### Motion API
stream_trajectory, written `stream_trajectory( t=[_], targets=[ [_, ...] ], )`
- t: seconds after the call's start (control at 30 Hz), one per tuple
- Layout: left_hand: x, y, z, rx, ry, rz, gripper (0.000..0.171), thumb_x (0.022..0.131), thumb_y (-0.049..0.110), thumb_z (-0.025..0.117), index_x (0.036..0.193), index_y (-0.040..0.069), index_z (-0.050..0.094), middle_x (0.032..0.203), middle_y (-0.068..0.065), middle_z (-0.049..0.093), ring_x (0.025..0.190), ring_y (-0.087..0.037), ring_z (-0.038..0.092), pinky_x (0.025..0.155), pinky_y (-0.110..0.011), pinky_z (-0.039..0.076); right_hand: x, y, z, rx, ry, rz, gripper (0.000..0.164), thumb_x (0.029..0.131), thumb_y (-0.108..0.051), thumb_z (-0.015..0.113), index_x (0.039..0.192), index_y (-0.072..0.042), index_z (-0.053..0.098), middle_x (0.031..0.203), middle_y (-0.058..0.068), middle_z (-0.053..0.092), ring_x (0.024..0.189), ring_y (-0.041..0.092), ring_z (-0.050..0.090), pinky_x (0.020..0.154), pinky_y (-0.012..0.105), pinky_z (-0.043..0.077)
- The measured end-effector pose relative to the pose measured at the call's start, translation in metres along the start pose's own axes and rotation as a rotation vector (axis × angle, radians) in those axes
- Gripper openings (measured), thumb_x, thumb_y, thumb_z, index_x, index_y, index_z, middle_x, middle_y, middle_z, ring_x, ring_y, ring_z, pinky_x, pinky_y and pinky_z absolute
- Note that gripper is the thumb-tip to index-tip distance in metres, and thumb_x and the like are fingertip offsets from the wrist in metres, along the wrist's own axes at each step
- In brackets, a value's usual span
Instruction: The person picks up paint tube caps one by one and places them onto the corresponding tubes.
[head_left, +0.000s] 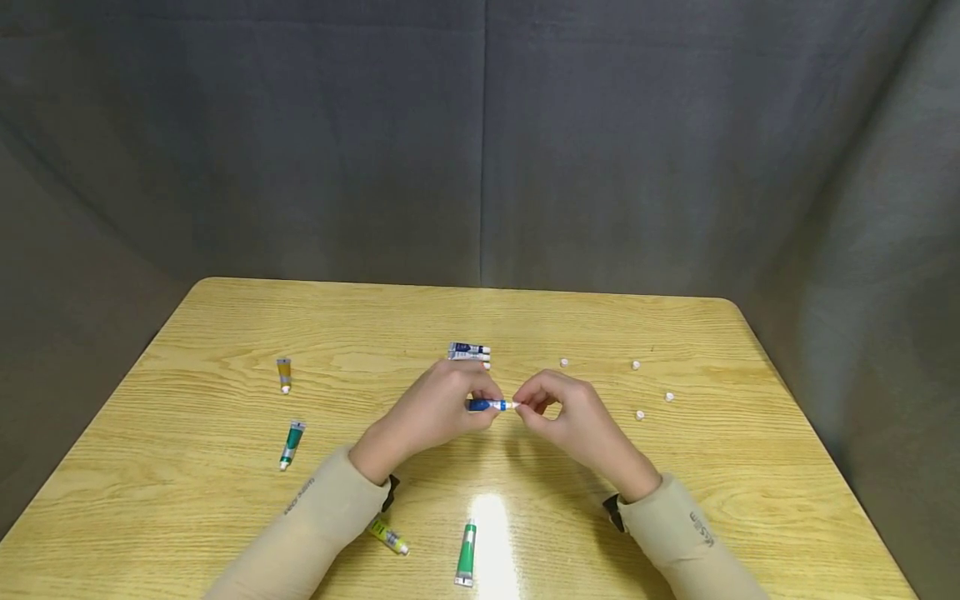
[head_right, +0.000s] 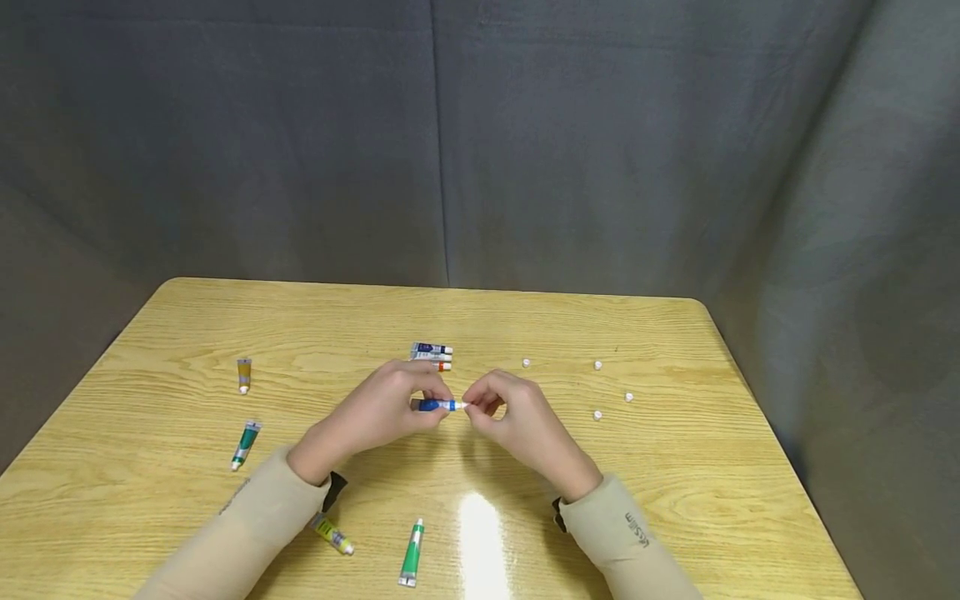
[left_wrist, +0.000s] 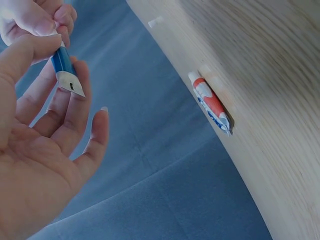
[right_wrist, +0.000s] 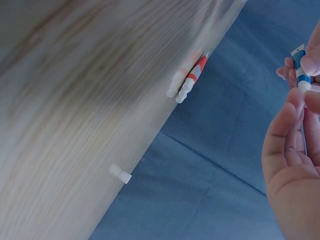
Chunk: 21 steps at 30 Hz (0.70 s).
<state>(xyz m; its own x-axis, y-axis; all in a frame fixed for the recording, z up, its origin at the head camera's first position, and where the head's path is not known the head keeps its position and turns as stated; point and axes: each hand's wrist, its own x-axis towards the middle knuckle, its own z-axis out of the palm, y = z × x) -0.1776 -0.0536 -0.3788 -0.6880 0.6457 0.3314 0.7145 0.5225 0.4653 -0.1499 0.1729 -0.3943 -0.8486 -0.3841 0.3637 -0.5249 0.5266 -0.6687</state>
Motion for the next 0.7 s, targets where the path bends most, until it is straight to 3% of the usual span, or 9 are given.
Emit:
stream_trajectory(
  t=[0.5, 0.7],
  targets=[
    [0.0009, 0.0037, 0.0016, -0.014, 0.018, 0.009, 0.008, 0.089, 0.011, 0.079, 0.097, 0.011, 0.082, 0.092, 0.000, 0.075, 0.080, -0.008, 0.066, 0.073, -0.018, 0.054, -0.0002, 0.0002, 0.0004, 0.025, 0.005, -0.033, 0.013, 0.092, -0.002, 0.074, 0.097, -0.013, 0.076, 0.093, 0.001, 0.075, 0.080, 0.004, 0.067, 0.075, 0.028, 0.060],
    [0.0011, 0.0050, 0.0007, -0.020, 0.028, 0.000, 0.008, 0.090, 0.012, 0.079, 0.097, 0.010, 0.082, 0.093, 0.001, 0.075, 0.079, -0.007, 0.065, 0.072, -0.018, 0.053, -0.0007, -0.0002, -0.0007, 0.029, -0.008, 0.016, 0.008, 0.095, -0.009, 0.074, 0.100, -0.013, 0.078, 0.095, -0.001, 0.076, 0.082, 0.005, 0.068, 0.074, 0.024, 0.059]
  ],
)
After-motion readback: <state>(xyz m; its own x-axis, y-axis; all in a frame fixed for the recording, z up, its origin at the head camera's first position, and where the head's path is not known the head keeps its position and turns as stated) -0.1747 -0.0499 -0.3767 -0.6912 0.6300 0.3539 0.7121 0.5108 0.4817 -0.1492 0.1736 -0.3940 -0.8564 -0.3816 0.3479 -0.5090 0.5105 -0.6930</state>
